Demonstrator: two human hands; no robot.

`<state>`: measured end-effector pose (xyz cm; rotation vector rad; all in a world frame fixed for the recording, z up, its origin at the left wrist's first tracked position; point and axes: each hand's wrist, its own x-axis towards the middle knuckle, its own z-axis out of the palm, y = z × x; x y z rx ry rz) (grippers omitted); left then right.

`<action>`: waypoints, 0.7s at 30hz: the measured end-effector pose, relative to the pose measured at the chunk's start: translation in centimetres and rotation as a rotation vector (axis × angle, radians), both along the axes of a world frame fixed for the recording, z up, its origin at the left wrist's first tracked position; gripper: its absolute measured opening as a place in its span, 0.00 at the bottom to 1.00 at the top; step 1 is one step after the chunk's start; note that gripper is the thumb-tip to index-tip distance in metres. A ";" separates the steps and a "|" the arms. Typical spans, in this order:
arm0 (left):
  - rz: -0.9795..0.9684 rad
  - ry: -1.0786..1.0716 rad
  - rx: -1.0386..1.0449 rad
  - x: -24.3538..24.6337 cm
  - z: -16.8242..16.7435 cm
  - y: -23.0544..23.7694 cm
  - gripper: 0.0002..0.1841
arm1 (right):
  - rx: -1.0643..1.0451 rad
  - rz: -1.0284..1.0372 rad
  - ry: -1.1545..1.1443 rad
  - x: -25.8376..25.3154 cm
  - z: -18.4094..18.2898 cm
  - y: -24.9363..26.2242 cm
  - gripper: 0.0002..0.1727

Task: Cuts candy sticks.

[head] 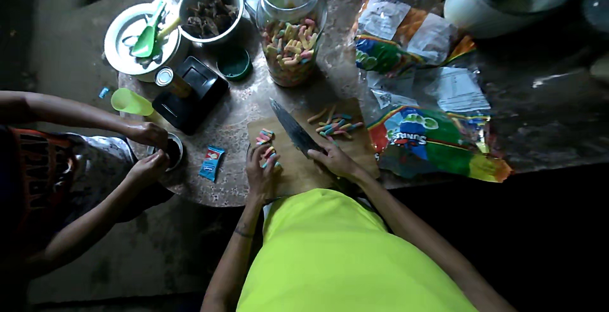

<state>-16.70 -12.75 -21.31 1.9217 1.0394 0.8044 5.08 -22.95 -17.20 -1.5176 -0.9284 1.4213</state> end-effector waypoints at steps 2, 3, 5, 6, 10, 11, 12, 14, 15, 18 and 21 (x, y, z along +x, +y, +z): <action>-0.033 -0.135 -0.303 2.4 1.3 -0.1 0.22 | 0.017 -0.011 0.101 -0.4 0.7 0.0 0.14; -0.050 -0.214 -0.503 3.6 2.2 -0.2 0.26 | 0.026 -0.010 0.136 -0.5 0.6 0.0 0.14; 0.034 -0.420 -0.858 6.4 3.6 -0.7 0.27 | 0.044 -0.003 0.179 -0.5 0.3 0.0 0.14; 0.107 -0.509 -0.953 7.6 3.9 -0.8 0.25 | 0.054 -0.004 0.190 -0.5 0.2 0.0 0.14; 0.260 -0.565 -0.893 9.9 3.6 -1.0 0.21 | 0.064 -0.072 0.182 -0.6 0.0 -0.4 0.14; 0.303 -0.525 -0.829 10.2 3.3 -1.0 0.20 | 0.066 -0.090 0.142 -0.7 0.0 -0.5 0.15; 0.344 -0.487 -0.764 10.4 3.0 -0.9 0.19 | 0.065 -0.102 0.073 -0.8 0.0 -0.5 0.15; 0.390 -0.444 -0.640 10.4 2.6 -0.8 0.18 | 0.054 -0.117 -0.149 -1.1 -0.1 -0.5 0.17; 0.394 -0.435 -0.596 10.3 2.5 -0.7 0.17 | 0.042 -0.119 -0.255 -1.2 -0.1 -0.5 0.19; 0.348 -0.348 -0.472 9.6 2.8 -0.4 0.15 | 0.061 -0.153 -0.473 -2.0 -0.1 -0.9 0.22; 0.341 -0.179 -0.325 7.8 2.9 0.0 0.16 | 0.100 -0.302 -0.547 -1.8 0.3 -1.7 0.22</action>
